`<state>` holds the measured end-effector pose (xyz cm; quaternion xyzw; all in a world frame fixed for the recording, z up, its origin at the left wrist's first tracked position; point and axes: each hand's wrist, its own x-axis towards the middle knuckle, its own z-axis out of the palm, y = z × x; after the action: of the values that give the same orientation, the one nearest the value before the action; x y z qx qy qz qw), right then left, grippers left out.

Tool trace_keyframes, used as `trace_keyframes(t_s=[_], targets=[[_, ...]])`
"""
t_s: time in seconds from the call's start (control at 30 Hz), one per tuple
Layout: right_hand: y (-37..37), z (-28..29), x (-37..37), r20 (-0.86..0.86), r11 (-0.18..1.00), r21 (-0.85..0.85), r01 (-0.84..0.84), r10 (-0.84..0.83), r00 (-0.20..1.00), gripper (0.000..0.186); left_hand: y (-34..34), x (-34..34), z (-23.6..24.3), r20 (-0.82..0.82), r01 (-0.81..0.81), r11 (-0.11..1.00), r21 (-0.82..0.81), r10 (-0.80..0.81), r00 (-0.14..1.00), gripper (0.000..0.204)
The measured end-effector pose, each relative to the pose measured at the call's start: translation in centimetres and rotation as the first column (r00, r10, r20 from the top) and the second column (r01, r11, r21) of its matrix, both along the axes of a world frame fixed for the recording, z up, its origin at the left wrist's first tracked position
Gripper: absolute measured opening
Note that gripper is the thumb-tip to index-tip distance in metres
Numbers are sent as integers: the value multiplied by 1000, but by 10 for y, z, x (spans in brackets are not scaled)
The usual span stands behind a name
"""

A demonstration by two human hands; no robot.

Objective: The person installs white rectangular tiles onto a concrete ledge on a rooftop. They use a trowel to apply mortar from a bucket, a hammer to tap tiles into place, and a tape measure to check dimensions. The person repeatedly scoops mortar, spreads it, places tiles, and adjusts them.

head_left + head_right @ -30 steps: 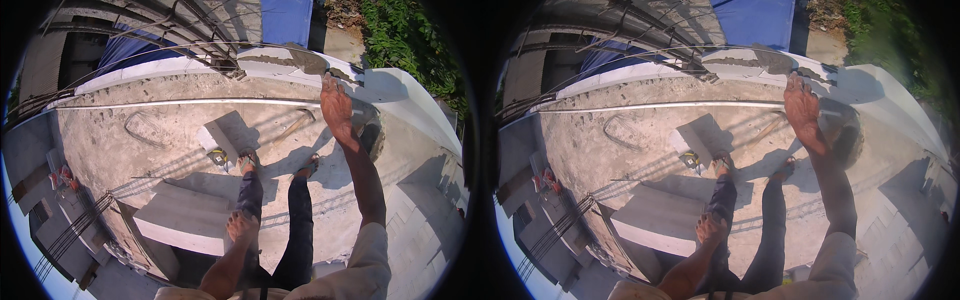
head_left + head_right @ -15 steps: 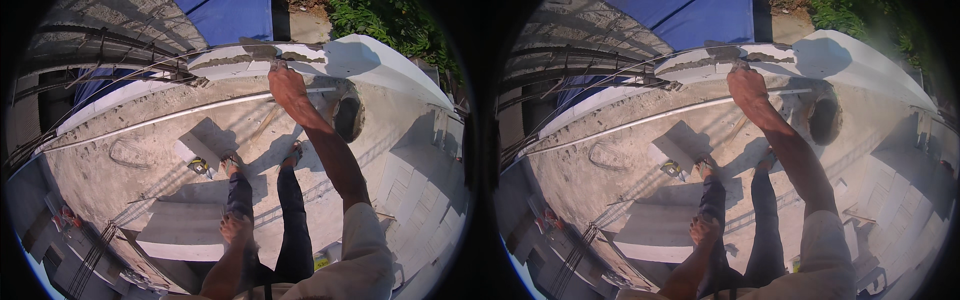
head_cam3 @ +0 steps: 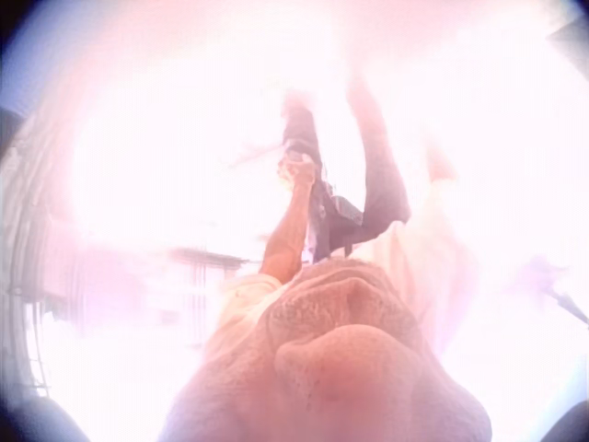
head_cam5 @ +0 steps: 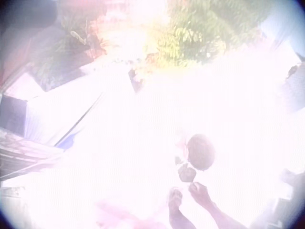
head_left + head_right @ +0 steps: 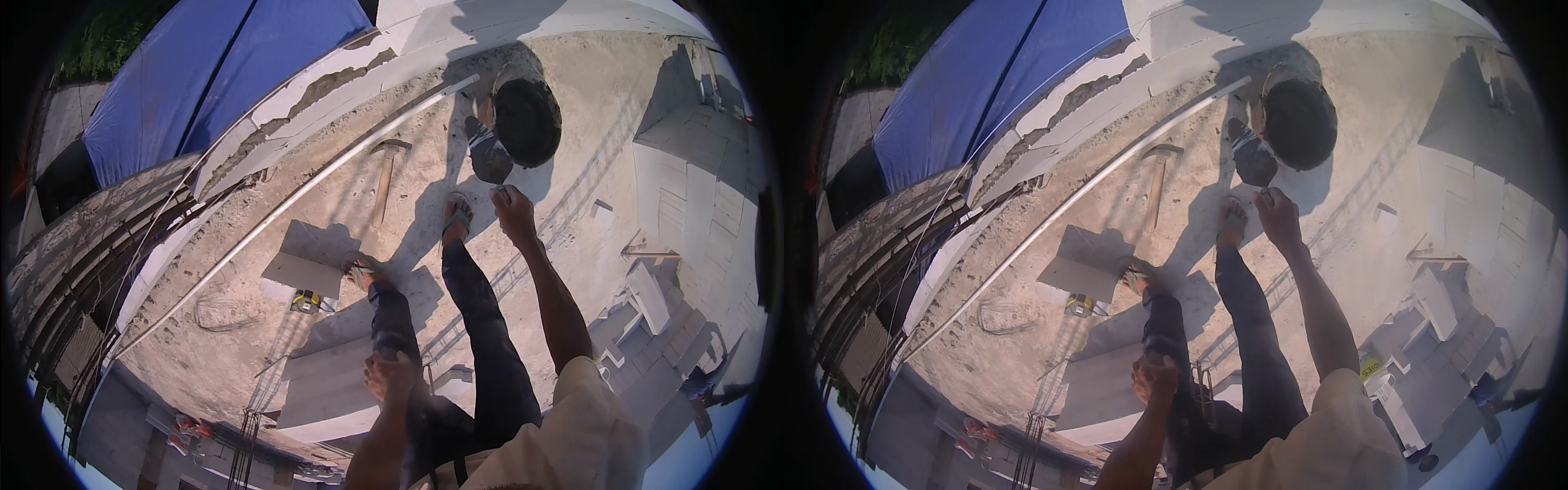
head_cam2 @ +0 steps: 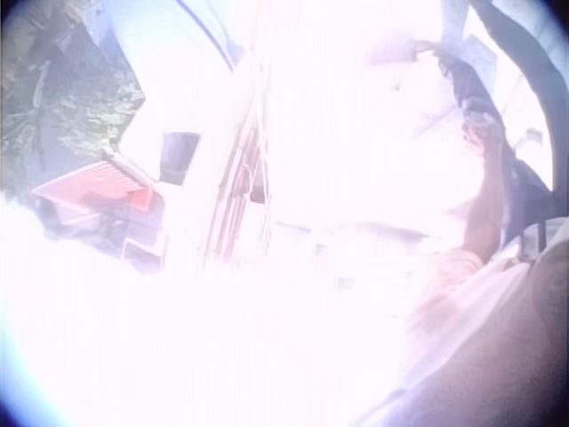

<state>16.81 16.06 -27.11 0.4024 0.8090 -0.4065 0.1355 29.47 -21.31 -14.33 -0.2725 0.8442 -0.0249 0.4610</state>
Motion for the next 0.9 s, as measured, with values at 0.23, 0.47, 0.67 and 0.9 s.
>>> trace_keyframes(t_s=[0.23, 0.47, 0.67, 0.9], targets=[[204, -70, -22, 484, 878, 338, -339, 147, 863, 47, 20, -2, -7, 37, 70, 997, -24, -69, 997, 66], [227, -145, -79, 541, 786, 365, -498, 256, 801, 31, 37, -2, -9, 84, 111, 992, -55, -107, 991, 66], [228, -128, -41, 318, 974, 21, -225, 207, 925, 32, 48, 2, -8, 57, 131, 989, -76, -126, 990, 64], [182, -76, 24, -20, 980, 138, -144, 148, 989, 38, 43, 10, -12, -20, 175, 983, -49, -176, 984, 62]])
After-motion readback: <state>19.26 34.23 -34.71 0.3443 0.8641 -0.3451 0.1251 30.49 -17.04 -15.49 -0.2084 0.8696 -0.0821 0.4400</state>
